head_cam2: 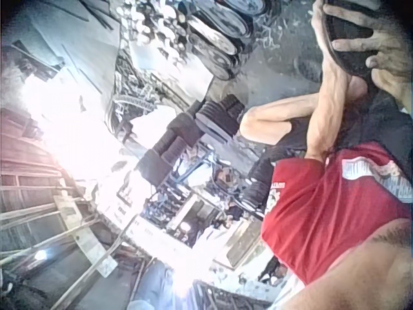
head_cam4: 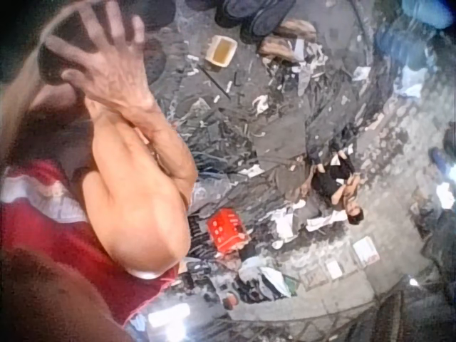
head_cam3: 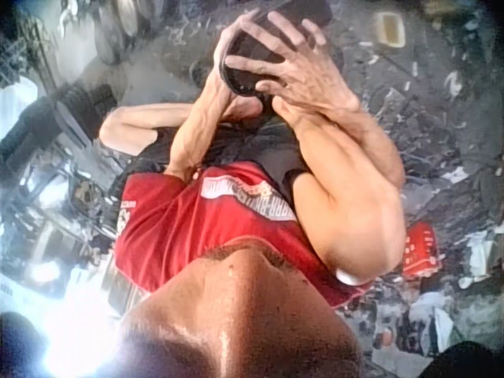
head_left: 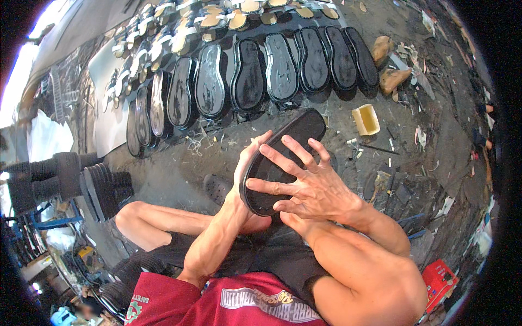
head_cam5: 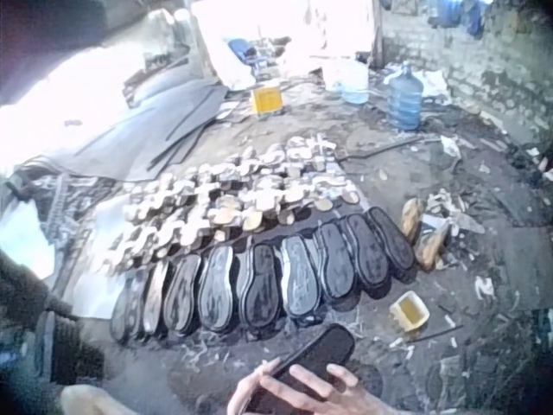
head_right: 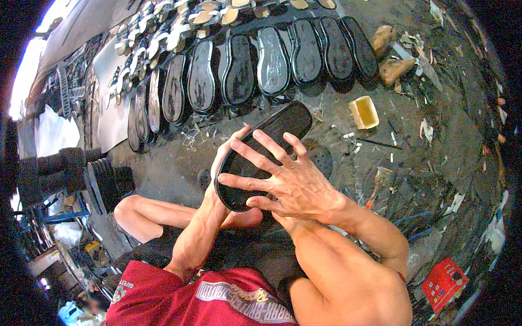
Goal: The person sits on the floor and repeatedly rubs the surface of black shoe insoles with their hands. They pick up an insole, rub it, place it down, and repeat the process with several insoles from a nearby pile.
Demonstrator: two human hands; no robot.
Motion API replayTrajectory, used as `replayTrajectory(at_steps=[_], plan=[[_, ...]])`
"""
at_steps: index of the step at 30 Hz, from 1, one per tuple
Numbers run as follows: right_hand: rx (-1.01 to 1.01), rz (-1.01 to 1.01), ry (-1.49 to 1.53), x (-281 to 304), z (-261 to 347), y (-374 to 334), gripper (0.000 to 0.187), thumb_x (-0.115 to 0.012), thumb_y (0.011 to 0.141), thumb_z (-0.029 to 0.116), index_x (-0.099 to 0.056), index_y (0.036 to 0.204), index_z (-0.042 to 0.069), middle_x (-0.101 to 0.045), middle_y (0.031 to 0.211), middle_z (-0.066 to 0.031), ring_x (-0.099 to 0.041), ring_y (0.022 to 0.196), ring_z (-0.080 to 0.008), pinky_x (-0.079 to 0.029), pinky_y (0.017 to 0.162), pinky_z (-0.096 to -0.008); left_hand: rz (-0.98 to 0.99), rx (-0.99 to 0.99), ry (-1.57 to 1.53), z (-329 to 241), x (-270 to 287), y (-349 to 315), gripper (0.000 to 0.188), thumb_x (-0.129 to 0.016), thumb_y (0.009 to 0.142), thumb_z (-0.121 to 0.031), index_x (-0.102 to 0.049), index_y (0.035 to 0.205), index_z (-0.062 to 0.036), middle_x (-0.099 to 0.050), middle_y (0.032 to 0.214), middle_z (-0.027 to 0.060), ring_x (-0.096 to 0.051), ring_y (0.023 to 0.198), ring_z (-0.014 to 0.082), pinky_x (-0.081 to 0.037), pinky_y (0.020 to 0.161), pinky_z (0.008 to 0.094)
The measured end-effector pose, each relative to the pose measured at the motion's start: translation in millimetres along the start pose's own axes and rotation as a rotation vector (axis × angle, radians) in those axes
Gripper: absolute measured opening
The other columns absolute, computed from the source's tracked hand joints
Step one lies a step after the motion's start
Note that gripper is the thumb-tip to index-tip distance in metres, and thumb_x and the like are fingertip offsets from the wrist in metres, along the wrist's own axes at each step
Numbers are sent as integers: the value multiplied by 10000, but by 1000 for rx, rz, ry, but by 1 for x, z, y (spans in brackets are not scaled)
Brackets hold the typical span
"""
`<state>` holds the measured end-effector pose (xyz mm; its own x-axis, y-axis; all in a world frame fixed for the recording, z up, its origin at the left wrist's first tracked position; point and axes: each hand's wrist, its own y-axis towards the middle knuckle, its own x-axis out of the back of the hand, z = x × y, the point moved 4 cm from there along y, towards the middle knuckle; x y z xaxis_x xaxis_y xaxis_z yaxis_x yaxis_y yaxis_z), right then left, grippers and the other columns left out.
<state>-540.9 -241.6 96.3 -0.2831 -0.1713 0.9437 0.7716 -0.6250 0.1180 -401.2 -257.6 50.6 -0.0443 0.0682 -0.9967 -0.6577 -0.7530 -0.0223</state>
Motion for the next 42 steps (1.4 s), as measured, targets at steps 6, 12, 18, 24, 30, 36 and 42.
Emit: replayTrajectory(at_steps=[6, 12, 18, 24, 30, 36, 42], plan=[[126, -25, -29, 5, -2, 1, 486, -328, 1095, 698, -472, 1555, 634, -286, 1787, 31, -164, 1640, -301, -18, 1301, -581, -47, 87, -22, -8, 17, 0, 496, -404, 1166, -353, -526, 1548, -62, -639, 1496, 158, -641, 1333, 267, -509, 1184, 418], [213, -100, 151, 19, -18, -11, 514, -381, 1076, 706, -469, 1572, 602, -294, 1789, -30, -222, 1630, -329, -122, 1268, -570, -178, -20, 159, -11, -1, -2, 414, -509, 1124, -310, -625, 1449, -80, -691, 1416, 135, -674, 1267, 268, -547, 1116, 446], [-239, -192, 181, 7, -40, -7, 636, -250, 1125, 669, -642, 1529, 374, -300, 1769, -152, -223, 1598, -410, -151, 1263, -578, -504, -68, 145, -24, 7, -3, 569, -519, 1089, -476, -663, 1375, -6, -769, 1189, 237, -782, 960, 391, -656, 890, 520], [-180, -184, -89, 1, -22, -9, 570, -286, 1132, 642, -628, 1526, 412, -323, 1763, -117, -218, 1606, -363, -104, 1276, -572, -355, -80, -20, -33, 29, -5, 576, -482, 1105, -470, -662, 1383, 1, -771, 1197, 216, -768, 1071, 368, -611, 994, 578], [-611, -636, 315, 29, -104, -46, 634, -234, 1166, 551, -643, 1531, 233, -324, 1754, -138, -245, 1599, -389, -156, 1297, -524, -14, -42, -173, -15, 0, -2, 827, -367, 1118, -537, -323, 1629, 111, -458, 1567, 381, -585, 1320, 520, -521, 1117, 625], [-1141, -342, -84, -67, -240, -182, 629, -213, 1185, 494, -718, 1450, 228, -344, 1740, -165, -245, 1597, -420, -148, 1279, -613, -130, -168, -110, -10, 22, 11, 850, -548, 1056, -599, -433, 1553, 82, -511, 1455, 297, -561, 1105, 381, -564, 994, 479], [-964, -224, -135, -80, -244, -174, 652, -184, 1181, 500, -723, 1448, 249, -297, 1774, -128, -223, 1613, -400, -117, 1275, -624, -207, -104, -102, 1, 25, 12, 901, -461, 1055, -659, -419, 1568, 81, -524, 1451, 304, -531, 1073, 400, -602, 944, 515]])
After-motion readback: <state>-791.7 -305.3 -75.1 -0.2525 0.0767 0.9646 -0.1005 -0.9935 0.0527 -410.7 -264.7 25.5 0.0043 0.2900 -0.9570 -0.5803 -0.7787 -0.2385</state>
